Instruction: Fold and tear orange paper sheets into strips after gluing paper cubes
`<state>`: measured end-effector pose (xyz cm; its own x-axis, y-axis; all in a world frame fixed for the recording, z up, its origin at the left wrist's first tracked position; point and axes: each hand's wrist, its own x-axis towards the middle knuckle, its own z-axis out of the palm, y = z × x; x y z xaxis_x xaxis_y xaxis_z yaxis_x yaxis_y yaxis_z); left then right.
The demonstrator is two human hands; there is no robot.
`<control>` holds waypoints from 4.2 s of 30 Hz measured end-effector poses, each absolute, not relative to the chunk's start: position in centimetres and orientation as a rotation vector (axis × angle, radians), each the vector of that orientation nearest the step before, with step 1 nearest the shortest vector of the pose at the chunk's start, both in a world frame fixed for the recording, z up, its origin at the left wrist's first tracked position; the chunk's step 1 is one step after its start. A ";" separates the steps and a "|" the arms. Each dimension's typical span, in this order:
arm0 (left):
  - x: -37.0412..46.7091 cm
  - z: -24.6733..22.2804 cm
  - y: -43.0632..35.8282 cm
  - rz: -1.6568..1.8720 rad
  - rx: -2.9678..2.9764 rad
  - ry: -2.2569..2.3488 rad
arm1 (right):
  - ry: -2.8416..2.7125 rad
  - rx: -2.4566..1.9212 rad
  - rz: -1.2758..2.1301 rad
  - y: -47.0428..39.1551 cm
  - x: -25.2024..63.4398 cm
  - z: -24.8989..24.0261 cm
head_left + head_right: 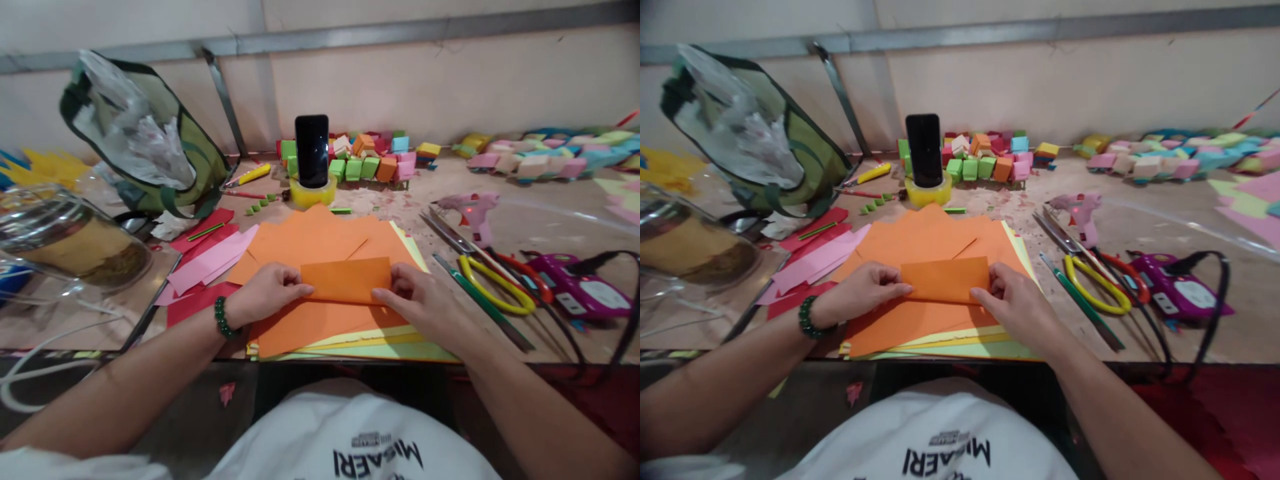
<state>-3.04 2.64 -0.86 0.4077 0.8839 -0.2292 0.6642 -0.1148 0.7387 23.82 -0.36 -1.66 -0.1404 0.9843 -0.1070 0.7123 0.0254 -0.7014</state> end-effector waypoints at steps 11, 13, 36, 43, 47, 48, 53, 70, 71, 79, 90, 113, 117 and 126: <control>-2.7 0.0 3.2 0.215 1.806 1.296 | -1.807 -1.734 0.793 -0.6 23.6 -2.0; -2.4 0.5 3.5 0.167 1.726 1.317 | -1.814 -1.722 0.747 -0.6 23.6 -2.0; -2.1 -0.3 4.3 0.099 1.803 1.334 | -1.779 -1.730 0.500 -2.7 23.1 -3.2; -2.0 -0.5 3.9 0.164 1.879 1.343 | -1.828 -1.703 0.456 -2.6 23.0 -3.2; -2.0 -0.5 3.8 0.177 1.761 1.348 | -1.841 -1.699 0.419 -2.7 22.9 -3.2; -2.0 -0.4 3.8 0.183 1.744 1.348 | -1.842 -1.698 0.412 -2.7 22.9 -3.2; -1.8 -0.1 3.6 0.231 1.716 1.352 | -1.833 -1.701 0.395 -2.7 22.9 -3.4; -1.6 -0.4 3.2 0.185 2.112 1.459 | -1.909 -1.684 0.263 -2.6 22.8 -3.9; -1.5 -0.4 3.2 0.170 2.124 1.464 | -1.914 -1.680 0.259 -2.7 22.8 -3.9; -1.3 -0.3 2.8 0.073 2.203 1.535 | -1.938 -1.649 0.200 -2.6 22.8 -4.1; -1.1 -0.3 1.8 -0.115 2.480 1.578 | -1.981 -1.617 0.171 -2.6 22.8 -4.1; -0.5 0.0 1.2 -0.343 2.600 1.618 | -1.872 -1.591 0.521 -3.1 23.4 -3.2; -0.4 -0.1 0.9 -0.361 2.611 1.626 | -1.912 -1.586 0.448 -3.2 23.3 -3.4; -1.3 -1.1 1.8 0.076 3.314 0.707 | -2.217 -1.456 -0.185 -3.6 22.8 -3.1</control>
<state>-1.27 1.82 -1.09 0.9133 0.3963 0.0940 0.4072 -0.8838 -0.2305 22.84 -3.57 -3.08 -0.3203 0.8287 0.4590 0.8933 0.4255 -0.1449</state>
